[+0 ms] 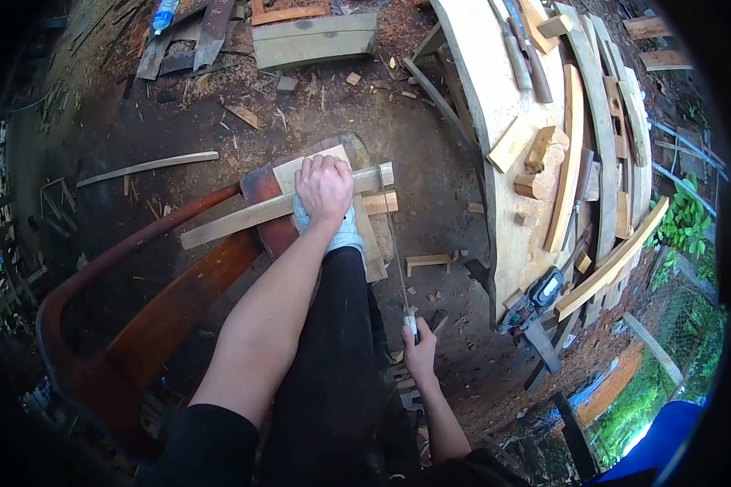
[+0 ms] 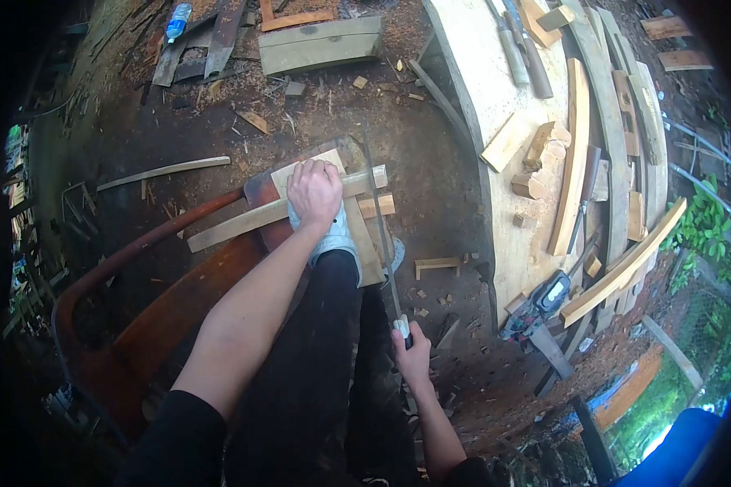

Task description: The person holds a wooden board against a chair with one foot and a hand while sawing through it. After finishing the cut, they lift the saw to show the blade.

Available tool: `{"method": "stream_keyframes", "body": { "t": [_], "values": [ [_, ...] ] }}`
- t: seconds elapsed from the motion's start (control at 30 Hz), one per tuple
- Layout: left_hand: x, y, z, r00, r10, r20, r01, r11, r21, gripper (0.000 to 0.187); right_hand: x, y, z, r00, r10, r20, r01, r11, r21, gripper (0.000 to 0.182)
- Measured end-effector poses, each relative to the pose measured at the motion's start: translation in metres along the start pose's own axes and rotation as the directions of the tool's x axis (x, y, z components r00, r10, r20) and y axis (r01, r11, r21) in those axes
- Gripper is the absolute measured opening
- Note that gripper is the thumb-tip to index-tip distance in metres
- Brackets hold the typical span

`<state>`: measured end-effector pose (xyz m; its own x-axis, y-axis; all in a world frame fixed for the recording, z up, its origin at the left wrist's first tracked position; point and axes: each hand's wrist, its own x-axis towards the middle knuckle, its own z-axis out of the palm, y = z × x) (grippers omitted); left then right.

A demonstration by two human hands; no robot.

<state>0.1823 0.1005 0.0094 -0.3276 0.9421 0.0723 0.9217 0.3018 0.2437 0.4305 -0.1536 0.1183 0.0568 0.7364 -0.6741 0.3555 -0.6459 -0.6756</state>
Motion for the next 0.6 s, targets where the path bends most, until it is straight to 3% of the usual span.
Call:
{"method": "stream_keyframes", "body": {
  "t": [0.13, 0.2, 0.3, 0.33, 0.4, 0.47, 0.6],
  "values": [
    [0.001, 0.000, 0.000, 1.000, -0.003, -0.006, 0.003, 1.000, 0.017, 0.025, 0.049, -0.033, 0.019, 0.993, -0.085, -0.078, 0.081, 0.995, -0.053, 0.045],
    [0.000, -0.001, 0.002, 1.000, 0.002, -0.027, -0.002, 1.000, 0.014, 0.026, 0.097, -0.070, 0.031, 0.998, 0.016, -0.056, -0.017, 1.000, -0.024, 0.051],
    [0.001, 0.000, 0.003, 0.999, 0.010, -0.044, -0.009, 1.000, 0.016, 0.028, 0.152, -0.095, 0.059, 0.990, -0.025, -0.136, 0.011, 0.994, -0.104, 0.055],
    [0.001, 0.000, 0.002, 0.999, 0.002, -0.037, -0.002, 1.000, 0.021, 0.028, 0.160, -0.104, 0.064, 0.991, 0.030, -0.128, -0.043, 0.994, -0.104, 0.057],
    [0.002, -0.001, 0.003, 0.999, 0.008, -0.043, -0.007, 0.999, 0.031, 0.028, 0.161, -0.104, 0.067, 0.989, 0.086, -0.121, -0.099, 0.990, -0.104, 0.059],
    [0.000, -0.001, 0.003, 0.999, 0.004, -0.048, -0.002, 0.999, 0.040, 0.028, 0.151, -0.083, 0.066, 0.986, 0.009, -0.167, -0.023, 0.996, -0.084, 0.058],
    [0.002, 0.000, 0.001, 1.000, -0.021, 0.005, 0.021, 0.999, 0.028, 0.026, 0.065, -0.060, 0.035, 0.992, -0.038, -0.118, 0.031, 0.998, -0.053, 0.042]
  ]
}}
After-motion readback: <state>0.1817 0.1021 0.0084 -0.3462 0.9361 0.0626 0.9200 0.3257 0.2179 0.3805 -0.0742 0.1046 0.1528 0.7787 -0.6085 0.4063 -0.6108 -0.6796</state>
